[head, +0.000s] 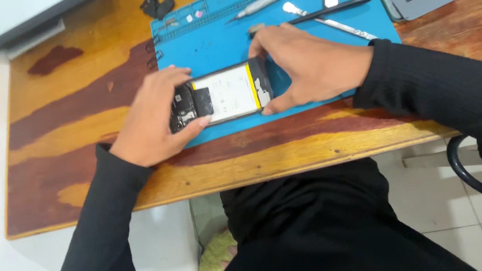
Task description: The person uses a screwdriver to remove screws from a disassembled mobile phone placed on a blue mat. They handle small screws and components, placing them on the mat while continuing to unscrew parts of the phone.
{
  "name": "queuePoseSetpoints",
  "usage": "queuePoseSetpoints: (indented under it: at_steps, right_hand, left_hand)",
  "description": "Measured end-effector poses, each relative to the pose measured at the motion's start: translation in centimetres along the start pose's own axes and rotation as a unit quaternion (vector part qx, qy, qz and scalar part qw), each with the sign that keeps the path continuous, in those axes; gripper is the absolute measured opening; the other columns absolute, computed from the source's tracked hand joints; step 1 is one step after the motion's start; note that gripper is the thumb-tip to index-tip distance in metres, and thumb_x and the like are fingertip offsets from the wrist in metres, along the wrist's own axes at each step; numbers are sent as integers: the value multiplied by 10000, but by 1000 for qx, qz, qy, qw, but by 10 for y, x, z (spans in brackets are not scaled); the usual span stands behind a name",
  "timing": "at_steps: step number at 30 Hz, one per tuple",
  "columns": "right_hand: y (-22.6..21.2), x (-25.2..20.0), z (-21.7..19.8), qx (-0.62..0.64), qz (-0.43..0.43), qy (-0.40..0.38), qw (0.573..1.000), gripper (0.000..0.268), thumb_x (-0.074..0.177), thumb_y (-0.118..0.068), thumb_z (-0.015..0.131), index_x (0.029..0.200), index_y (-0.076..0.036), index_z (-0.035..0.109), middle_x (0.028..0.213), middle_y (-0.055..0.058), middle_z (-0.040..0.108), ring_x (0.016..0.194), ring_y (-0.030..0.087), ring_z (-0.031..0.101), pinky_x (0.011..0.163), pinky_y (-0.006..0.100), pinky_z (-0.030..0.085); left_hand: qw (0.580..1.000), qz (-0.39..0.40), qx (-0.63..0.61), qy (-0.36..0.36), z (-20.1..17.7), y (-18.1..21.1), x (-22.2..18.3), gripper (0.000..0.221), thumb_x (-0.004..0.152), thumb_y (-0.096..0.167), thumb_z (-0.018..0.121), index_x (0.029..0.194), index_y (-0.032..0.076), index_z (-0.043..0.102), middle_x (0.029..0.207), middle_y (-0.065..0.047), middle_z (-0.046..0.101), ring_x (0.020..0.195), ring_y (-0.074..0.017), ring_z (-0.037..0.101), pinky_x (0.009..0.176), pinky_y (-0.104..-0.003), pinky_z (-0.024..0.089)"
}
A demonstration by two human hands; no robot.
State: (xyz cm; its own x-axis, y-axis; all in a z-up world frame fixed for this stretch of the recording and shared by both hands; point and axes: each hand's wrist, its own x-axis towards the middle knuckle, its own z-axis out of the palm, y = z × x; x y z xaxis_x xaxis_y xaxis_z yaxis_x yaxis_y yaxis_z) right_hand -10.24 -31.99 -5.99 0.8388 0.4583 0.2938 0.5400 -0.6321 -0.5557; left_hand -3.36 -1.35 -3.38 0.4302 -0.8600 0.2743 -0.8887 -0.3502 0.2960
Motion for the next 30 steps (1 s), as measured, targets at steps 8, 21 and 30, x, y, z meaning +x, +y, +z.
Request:
queuePoseSetpoints:
  at_steps: [8,21,30]
  right_hand:
    - [-27,3,-6,87,0,15,996,290,987,-222,695,1161,10,685,887,143,762,678,232,701,579,364,519]
    - [-39,-4,-14,98,-149,-12,984,223,916,-147,755,1060,22,783,928,145,788,713,238,664,668,342,554]
    - [-51,-4,-16,-2,-233,-13,972,272,832,-246,827,893,15,781,865,121,771,676,225,674,594,342,534]
  left_hand:
    - [980,-66,-143,122,0,13,8,146,1027,161,742,1032,15,732,905,-82,719,799,-186,665,725,-298,502]
    - [979,19,-139,150,0,39,-17,136,948,105,831,1071,61,793,979,-61,778,851,-185,704,719,-289,542]
    - [984,24,-51,169,-20,38,-60,294,772,108,933,1000,60,752,913,-75,704,822,-225,677,713,-309,547]
